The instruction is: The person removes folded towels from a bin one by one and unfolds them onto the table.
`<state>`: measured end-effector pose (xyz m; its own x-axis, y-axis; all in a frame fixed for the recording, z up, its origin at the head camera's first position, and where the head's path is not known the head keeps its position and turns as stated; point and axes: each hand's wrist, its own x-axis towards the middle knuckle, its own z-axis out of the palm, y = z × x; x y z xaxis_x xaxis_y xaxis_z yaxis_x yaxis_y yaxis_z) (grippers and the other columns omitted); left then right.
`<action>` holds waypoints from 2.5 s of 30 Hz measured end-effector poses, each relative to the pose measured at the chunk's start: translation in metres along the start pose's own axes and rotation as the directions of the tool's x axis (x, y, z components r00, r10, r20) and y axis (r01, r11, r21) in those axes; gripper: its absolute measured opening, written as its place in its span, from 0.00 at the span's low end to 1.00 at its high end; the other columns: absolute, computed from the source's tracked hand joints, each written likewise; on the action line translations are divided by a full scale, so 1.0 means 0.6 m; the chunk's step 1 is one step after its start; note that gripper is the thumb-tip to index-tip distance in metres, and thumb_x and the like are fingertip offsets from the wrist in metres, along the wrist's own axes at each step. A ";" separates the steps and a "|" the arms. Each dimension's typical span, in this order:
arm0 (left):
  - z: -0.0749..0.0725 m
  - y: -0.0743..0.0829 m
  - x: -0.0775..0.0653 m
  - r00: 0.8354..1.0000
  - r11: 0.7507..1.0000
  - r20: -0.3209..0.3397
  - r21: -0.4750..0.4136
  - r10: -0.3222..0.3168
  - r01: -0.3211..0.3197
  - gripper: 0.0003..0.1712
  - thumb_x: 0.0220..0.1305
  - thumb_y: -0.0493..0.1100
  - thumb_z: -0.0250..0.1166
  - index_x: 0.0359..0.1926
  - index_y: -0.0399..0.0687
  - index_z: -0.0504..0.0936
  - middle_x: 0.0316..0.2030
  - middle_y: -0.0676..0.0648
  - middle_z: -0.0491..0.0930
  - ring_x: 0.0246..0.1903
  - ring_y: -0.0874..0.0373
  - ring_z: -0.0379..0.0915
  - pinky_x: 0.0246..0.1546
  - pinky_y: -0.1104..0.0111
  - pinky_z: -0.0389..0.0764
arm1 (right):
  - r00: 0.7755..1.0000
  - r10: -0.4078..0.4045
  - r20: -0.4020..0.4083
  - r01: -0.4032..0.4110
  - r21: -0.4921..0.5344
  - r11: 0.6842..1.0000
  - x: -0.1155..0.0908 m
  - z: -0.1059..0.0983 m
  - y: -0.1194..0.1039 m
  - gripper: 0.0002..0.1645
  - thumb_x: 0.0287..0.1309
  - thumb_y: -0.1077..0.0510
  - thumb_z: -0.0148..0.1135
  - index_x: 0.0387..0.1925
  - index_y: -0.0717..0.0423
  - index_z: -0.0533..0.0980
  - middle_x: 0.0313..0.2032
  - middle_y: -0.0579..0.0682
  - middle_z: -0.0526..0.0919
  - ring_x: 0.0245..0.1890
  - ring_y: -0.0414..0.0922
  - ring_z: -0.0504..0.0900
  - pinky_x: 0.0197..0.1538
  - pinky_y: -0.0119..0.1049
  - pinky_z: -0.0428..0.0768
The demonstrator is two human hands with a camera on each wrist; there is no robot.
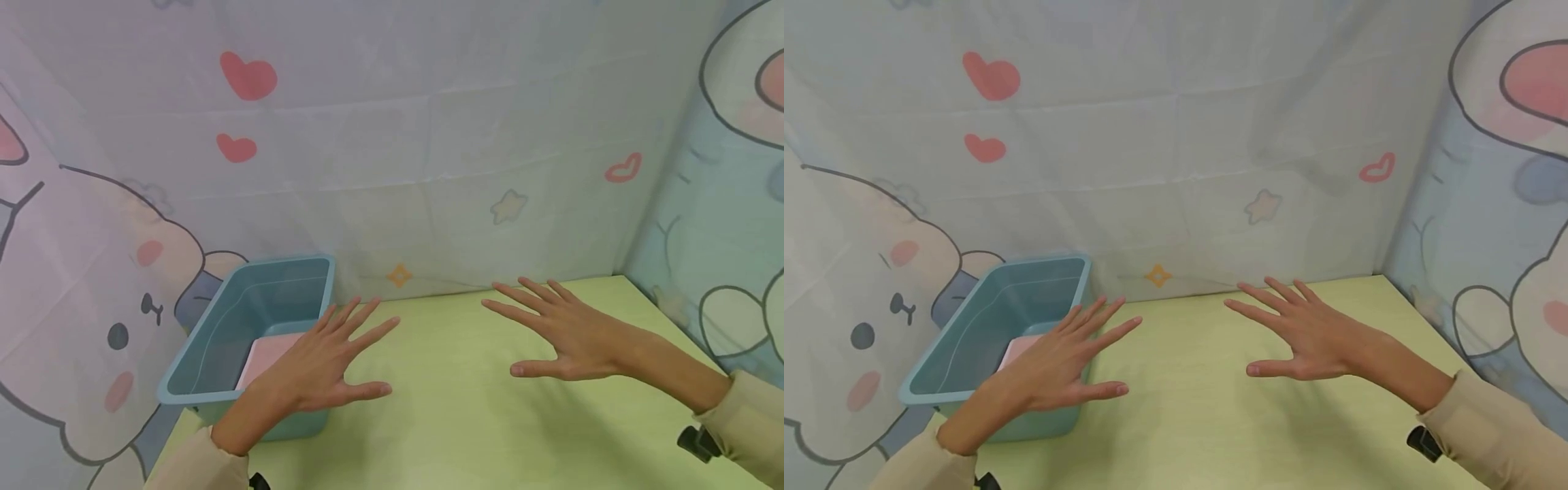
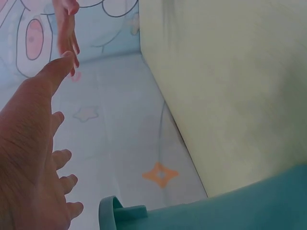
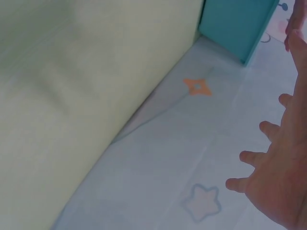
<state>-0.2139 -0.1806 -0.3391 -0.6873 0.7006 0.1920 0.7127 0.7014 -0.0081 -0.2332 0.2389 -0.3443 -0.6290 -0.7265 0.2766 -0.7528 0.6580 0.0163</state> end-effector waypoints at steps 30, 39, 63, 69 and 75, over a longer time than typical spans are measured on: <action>-0.006 -0.054 -0.114 0.966 0.967 -0.049 -0.034 -0.254 0.252 0.51 0.66 0.77 0.58 0.83 0.73 0.51 0.83 0.49 0.43 0.81 0.42 0.37 0.74 0.38 0.46 | 0.995 0.078 -0.067 -0.070 0.115 0.991 0.035 -0.021 0.029 0.57 0.63 0.32 0.68 0.83 0.32 0.47 0.82 0.40 0.46 0.80 0.60 0.48 0.71 0.71 0.52; -0.005 -0.062 -0.155 0.949 0.951 -0.062 -0.045 -0.310 0.307 0.47 0.68 0.75 0.59 0.81 0.69 0.58 0.80 0.46 0.56 0.78 0.39 0.47 0.72 0.37 0.53 | 0.993 0.089 -0.075 -0.077 0.156 0.985 0.052 -0.018 0.039 0.56 0.64 0.35 0.68 0.83 0.33 0.47 0.82 0.42 0.48 0.80 0.58 0.49 0.72 0.68 0.51; 0.007 -0.058 -0.203 0.898 0.898 -0.039 -0.068 -0.438 0.435 0.21 0.75 0.65 0.59 0.51 0.59 0.86 0.44 0.57 0.86 0.35 0.57 0.83 0.35 0.58 0.82 | 0.995 0.049 -0.088 -0.028 0.226 0.974 0.130 -0.006 0.029 0.53 0.67 0.33 0.64 0.83 0.32 0.48 0.81 0.41 0.49 0.80 0.50 0.51 0.73 0.63 0.56; 0.012 -0.059 -0.205 0.900 0.903 -0.066 -0.044 -0.431 0.428 0.20 0.76 0.64 0.58 0.50 0.59 0.86 0.41 0.59 0.85 0.33 0.58 0.82 0.36 0.58 0.83 | 0.997 0.037 -0.064 -0.020 0.252 0.968 0.159 -0.008 0.017 0.51 0.68 0.30 0.60 0.83 0.29 0.47 0.81 0.39 0.48 0.80 0.48 0.52 0.73 0.63 0.59; 0.015 -0.057 -0.205 0.908 0.912 -0.090 -0.029 -0.409 0.409 0.20 0.76 0.63 0.58 0.50 0.59 0.86 0.40 0.60 0.83 0.32 0.61 0.81 0.37 0.59 0.82 | 0.999 0.004 -0.049 0.009 0.267 0.964 0.193 -0.013 0.005 0.50 0.68 0.29 0.59 0.83 0.29 0.47 0.81 0.40 0.48 0.80 0.50 0.52 0.73 0.63 0.58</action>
<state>-0.1550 -0.2898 -0.3715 -0.9030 0.3370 0.2664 0.3736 0.9222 0.0997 -0.3070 0.1583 -0.3048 -0.6219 -0.7133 0.3232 -0.7829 0.5748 -0.2379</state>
